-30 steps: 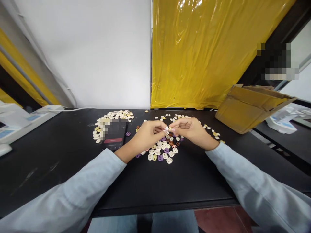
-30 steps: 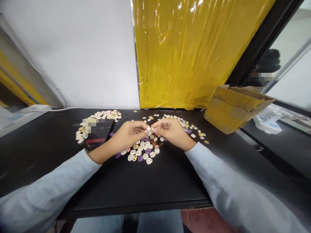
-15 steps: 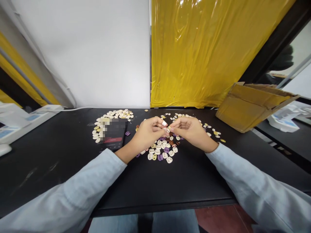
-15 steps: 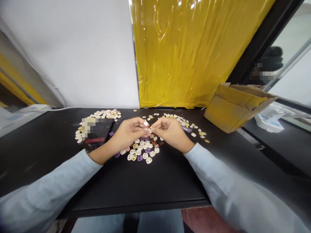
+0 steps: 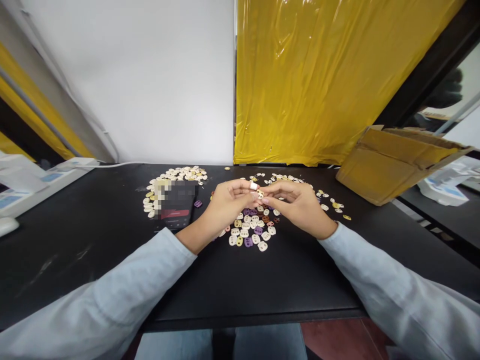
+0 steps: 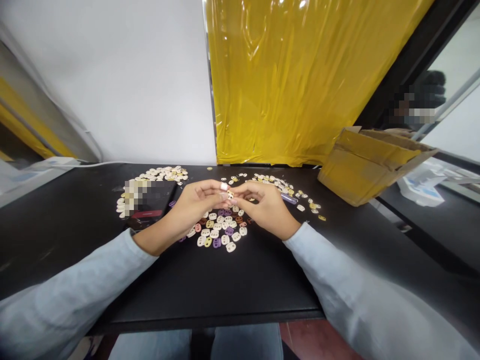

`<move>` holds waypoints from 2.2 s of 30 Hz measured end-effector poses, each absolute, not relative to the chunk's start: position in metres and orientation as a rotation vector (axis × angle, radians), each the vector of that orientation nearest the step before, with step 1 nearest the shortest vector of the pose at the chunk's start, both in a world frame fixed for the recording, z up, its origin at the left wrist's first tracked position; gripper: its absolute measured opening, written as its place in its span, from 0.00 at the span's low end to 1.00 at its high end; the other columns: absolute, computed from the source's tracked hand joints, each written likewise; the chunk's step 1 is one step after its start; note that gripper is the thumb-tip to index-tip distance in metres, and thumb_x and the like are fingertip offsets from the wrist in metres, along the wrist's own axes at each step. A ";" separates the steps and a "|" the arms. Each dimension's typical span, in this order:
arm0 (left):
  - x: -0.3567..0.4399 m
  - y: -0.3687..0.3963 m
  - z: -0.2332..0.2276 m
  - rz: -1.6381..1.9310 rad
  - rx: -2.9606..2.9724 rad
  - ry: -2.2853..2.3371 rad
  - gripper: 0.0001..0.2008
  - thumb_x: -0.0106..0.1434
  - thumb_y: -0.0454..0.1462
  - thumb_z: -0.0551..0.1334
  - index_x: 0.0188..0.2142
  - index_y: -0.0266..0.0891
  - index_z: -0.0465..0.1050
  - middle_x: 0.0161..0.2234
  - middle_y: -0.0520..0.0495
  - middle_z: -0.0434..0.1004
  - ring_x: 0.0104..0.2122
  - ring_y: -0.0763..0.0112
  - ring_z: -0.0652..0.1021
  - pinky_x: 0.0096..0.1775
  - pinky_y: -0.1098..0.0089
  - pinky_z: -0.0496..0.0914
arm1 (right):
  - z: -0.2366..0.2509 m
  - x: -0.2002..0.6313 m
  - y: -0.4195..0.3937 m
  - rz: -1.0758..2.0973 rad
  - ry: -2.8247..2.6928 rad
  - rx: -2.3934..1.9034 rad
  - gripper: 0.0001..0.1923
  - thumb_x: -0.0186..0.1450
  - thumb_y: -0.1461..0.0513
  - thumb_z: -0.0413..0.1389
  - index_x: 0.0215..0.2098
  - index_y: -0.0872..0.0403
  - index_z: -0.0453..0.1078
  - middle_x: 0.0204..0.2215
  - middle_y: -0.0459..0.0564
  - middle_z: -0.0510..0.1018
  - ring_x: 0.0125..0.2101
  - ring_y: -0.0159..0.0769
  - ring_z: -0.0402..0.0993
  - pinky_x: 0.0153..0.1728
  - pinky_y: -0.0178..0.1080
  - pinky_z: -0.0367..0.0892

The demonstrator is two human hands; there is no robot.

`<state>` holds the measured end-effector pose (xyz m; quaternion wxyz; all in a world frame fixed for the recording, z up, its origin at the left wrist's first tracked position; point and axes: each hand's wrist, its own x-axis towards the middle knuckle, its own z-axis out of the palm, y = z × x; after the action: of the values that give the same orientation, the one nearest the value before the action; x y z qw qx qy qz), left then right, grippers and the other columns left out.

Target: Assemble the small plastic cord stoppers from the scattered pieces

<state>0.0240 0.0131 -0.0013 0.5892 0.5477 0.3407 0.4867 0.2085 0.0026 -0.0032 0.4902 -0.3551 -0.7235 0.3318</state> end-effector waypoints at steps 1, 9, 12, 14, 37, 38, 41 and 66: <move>0.024 0.013 -0.001 1.145 1.264 0.786 0.11 0.53 0.32 0.72 0.36 0.31 0.77 0.30 0.47 0.83 0.30 0.73 0.82 0.39 0.70 0.79 | -0.004 0.208 0.003 0.805 -1.751 -0.850 0.10 0.60 0.58 0.66 0.38 0.55 0.79 0.38 0.53 0.84 0.38 0.40 0.80 0.43 0.43 0.76; 0.024 0.010 0.001 1.227 1.239 0.746 0.13 0.50 0.34 0.75 0.34 0.31 0.77 0.28 0.48 0.82 0.28 0.72 0.83 0.36 0.72 0.80 | -0.008 0.206 0.003 0.954 -1.672 -0.744 0.10 0.62 0.60 0.66 0.40 0.55 0.77 0.37 0.51 0.84 0.37 0.36 0.81 0.44 0.41 0.77; 0.025 0.010 0.001 1.224 1.261 0.737 0.11 0.51 0.34 0.74 0.32 0.31 0.76 0.27 0.48 0.82 0.28 0.72 0.83 0.35 0.73 0.79 | -0.006 0.206 0.002 0.976 -1.633 -0.763 0.10 0.61 0.59 0.66 0.40 0.55 0.78 0.35 0.51 0.84 0.35 0.35 0.81 0.41 0.40 0.77; 0.026 0.011 -0.001 1.215 1.281 0.730 0.09 0.53 0.33 0.73 0.32 0.32 0.75 0.27 0.49 0.81 0.28 0.72 0.83 0.35 0.73 0.79 | -0.005 0.206 0.001 0.985 -1.613 -0.790 0.10 0.61 0.59 0.66 0.39 0.55 0.78 0.33 0.51 0.84 0.33 0.35 0.81 0.39 0.39 0.77; 0.027 0.013 -0.011 1.235 1.460 0.722 0.07 0.55 0.30 0.69 0.34 0.34 0.73 0.32 0.50 0.76 0.31 0.74 0.80 0.37 0.72 0.76 | -0.006 0.204 0.005 0.960 -1.649 -0.879 0.08 0.62 0.60 0.64 0.30 0.55 0.71 0.28 0.45 0.76 0.30 0.30 0.74 0.35 0.34 0.71; 0.027 0.012 -0.011 1.213 1.450 0.711 0.07 0.56 0.30 0.69 0.34 0.34 0.73 0.32 0.51 0.76 0.31 0.74 0.80 0.37 0.72 0.76 | -0.005 0.204 0.004 0.975 -1.650 -0.884 0.08 0.62 0.60 0.64 0.30 0.55 0.71 0.28 0.45 0.76 0.30 0.29 0.74 0.34 0.34 0.71; 0.027 0.011 -0.011 1.176 1.428 0.695 0.06 0.57 0.31 0.68 0.33 0.34 0.72 0.32 0.51 0.75 0.30 0.74 0.81 0.36 0.71 0.78 | -0.004 0.204 0.004 1.031 -1.641 -0.903 0.08 0.60 0.60 0.66 0.30 0.56 0.72 0.27 0.45 0.76 0.29 0.30 0.74 0.33 0.34 0.70; 0.024 0.014 -0.013 1.202 1.342 0.802 0.12 0.52 0.32 0.72 0.37 0.32 0.76 0.30 0.47 0.81 0.29 0.69 0.83 0.37 0.68 0.79 | -0.007 0.204 0.008 1.030 -1.458 -0.971 0.12 0.52 0.59 0.71 0.30 0.56 0.77 0.25 0.47 0.81 0.25 0.30 0.75 0.30 0.36 0.73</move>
<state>0.0245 0.0143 -0.0132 0.5521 0.5674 0.3392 0.5081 0.2044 0.0080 -0.0071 0.5266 -0.4060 -0.6100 0.4309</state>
